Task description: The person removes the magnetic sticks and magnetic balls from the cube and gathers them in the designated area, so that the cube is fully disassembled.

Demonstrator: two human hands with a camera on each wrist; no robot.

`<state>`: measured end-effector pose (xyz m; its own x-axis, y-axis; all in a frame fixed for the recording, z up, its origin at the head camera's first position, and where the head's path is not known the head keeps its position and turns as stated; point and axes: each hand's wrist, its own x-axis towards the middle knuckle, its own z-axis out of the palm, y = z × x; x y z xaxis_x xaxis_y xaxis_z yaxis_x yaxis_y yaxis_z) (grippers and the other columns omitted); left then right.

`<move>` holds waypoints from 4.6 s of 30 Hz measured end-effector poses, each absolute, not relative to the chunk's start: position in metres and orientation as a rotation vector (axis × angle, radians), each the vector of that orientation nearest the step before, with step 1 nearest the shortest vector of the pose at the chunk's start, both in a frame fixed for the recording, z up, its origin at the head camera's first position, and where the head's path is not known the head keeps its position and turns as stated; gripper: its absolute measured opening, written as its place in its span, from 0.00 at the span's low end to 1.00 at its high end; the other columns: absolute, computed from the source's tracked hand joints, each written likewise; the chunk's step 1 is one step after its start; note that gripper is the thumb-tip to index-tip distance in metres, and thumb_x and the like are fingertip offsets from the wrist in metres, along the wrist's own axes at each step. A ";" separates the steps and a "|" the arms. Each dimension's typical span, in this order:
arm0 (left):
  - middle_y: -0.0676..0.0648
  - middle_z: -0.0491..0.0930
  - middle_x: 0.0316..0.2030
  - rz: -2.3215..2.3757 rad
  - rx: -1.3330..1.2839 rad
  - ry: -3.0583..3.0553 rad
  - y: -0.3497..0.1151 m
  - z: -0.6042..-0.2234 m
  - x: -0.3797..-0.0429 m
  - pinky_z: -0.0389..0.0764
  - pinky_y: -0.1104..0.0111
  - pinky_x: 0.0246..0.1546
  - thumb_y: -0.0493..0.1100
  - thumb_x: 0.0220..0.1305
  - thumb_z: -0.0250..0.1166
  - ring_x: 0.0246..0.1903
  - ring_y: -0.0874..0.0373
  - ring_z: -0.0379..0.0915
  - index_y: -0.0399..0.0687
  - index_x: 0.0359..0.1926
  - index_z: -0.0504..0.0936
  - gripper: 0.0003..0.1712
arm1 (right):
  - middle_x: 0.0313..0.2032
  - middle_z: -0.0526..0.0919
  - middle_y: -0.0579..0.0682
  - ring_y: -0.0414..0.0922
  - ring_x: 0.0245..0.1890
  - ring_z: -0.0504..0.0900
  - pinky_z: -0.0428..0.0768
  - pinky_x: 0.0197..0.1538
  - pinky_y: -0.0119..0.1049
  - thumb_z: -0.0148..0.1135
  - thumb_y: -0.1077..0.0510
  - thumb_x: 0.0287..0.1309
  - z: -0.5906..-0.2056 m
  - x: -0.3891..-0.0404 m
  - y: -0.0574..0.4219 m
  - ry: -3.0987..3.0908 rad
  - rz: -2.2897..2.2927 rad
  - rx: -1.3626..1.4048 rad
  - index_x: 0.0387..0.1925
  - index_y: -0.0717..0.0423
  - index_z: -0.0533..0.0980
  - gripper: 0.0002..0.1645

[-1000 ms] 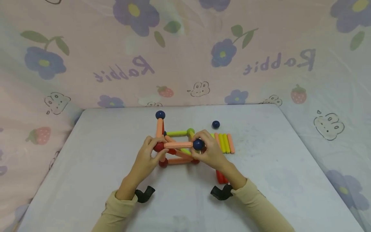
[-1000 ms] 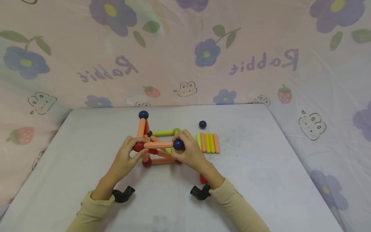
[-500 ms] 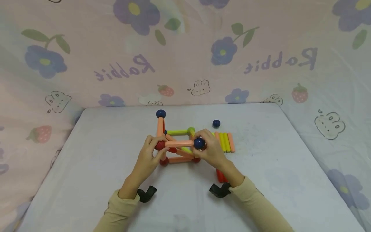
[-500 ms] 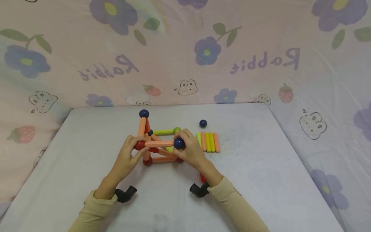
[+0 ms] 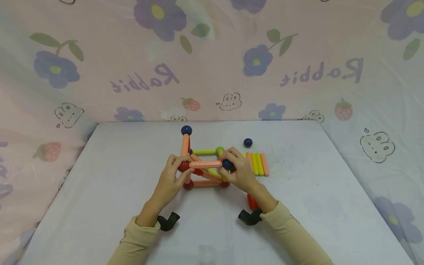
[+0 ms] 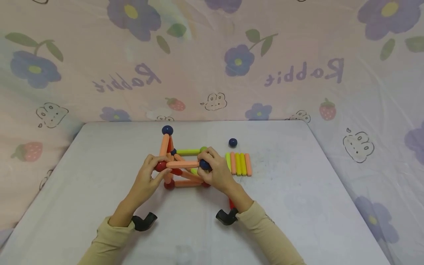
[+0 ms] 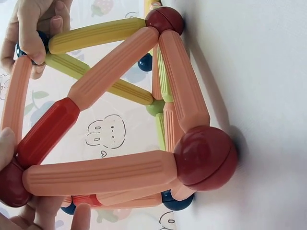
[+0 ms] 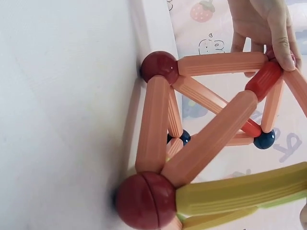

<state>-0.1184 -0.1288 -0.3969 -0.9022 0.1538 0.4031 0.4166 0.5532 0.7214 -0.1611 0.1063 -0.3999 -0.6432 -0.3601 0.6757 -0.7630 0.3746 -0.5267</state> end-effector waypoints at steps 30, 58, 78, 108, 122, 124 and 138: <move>0.45 0.69 0.39 -1.310 -0.461 -2.529 -0.129 -0.398 -0.120 0.74 0.71 0.37 0.41 0.63 0.65 0.40 0.59 0.67 0.45 0.53 0.76 0.18 | 0.33 0.75 0.53 0.42 0.36 0.77 0.79 0.42 0.21 0.65 0.77 0.46 -0.384 -0.160 0.128 -2.237 1.598 0.777 0.35 0.69 0.68 0.16; 0.44 0.70 0.40 -1.321 -0.438 -2.526 -0.131 -0.399 -0.121 0.75 0.76 0.38 0.40 0.61 0.66 0.42 0.58 0.70 0.42 0.55 0.76 0.20 | 0.62 0.67 0.70 0.58 0.54 0.75 0.77 0.43 0.31 0.56 0.63 0.63 -0.422 -0.273 0.230 -2.965 1.456 0.107 0.63 0.64 0.66 0.27; 0.43 0.69 0.40 -1.372 -0.436 -2.522 -0.131 -0.399 -0.122 0.73 0.73 0.37 0.38 0.61 0.66 0.42 0.57 0.68 0.41 0.54 0.76 0.20 | 0.64 0.69 0.69 0.59 0.55 0.72 0.74 0.57 0.47 0.59 0.63 0.61 -0.429 -0.280 0.224 -3.063 1.216 0.026 0.68 0.63 0.61 0.35; 0.45 0.70 0.40 -1.361 -0.467 -2.518 -0.131 -0.400 -0.124 0.77 0.70 0.39 0.39 0.61 0.66 0.40 0.62 0.67 0.42 0.55 0.76 0.21 | 0.59 0.74 0.70 0.63 0.59 0.73 0.72 0.63 0.55 0.59 0.64 0.60 -0.429 -0.281 0.223 -3.057 1.023 0.126 0.60 0.67 0.68 0.27; 0.45 0.74 0.45 -1.384 -0.489 -2.548 -0.137 -0.400 -0.123 0.77 0.65 0.42 0.41 0.62 0.66 0.41 0.60 0.68 0.52 0.66 0.67 0.32 | 0.56 0.75 0.70 0.64 0.56 0.75 0.76 0.59 0.56 0.60 0.65 0.61 -0.405 -0.257 0.217 -2.863 1.033 0.293 0.58 0.70 0.70 0.24; 0.46 0.75 0.46 -1.385 -0.489 -2.540 -0.139 -0.400 -0.123 0.78 0.65 0.45 0.41 0.62 0.66 0.43 0.59 0.70 0.52 0.66 0.67 0.32 | 0.56 0.75 0.70 0.63 0.55 0.75 0.77 0.57 0.55 0.60 0.65 0.61 -0.397 -0.244 0.209 -2.810 1.076 0.348 0.57 0.70 0.70 0.24; 0.46 0.77 0.45 -1.298 -0.591 -2.410 -0.142 -0.402 -0.125 0.74 0.82 0.51 0.34 0.57 0.68 0.46 0.59 0.73 0.48 0.61 0.74 0.29 | 0.44 0.84 0.55 0.48 0.44 0.81 0.83 0.47 0.38 0.69 0.67 0.49 -0.360 -0.152 0.110 -2.318 0.962 1.065 0.46 0.63 0.78 0.19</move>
<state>-0.1252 -0.1419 -0.4019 -0.8558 0.1978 0.4780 0.5080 0.4961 0.7042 -0.1520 0.1104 -0.3599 -0.6228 -0.4935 0.6071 -0.7783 0.4693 -0.4171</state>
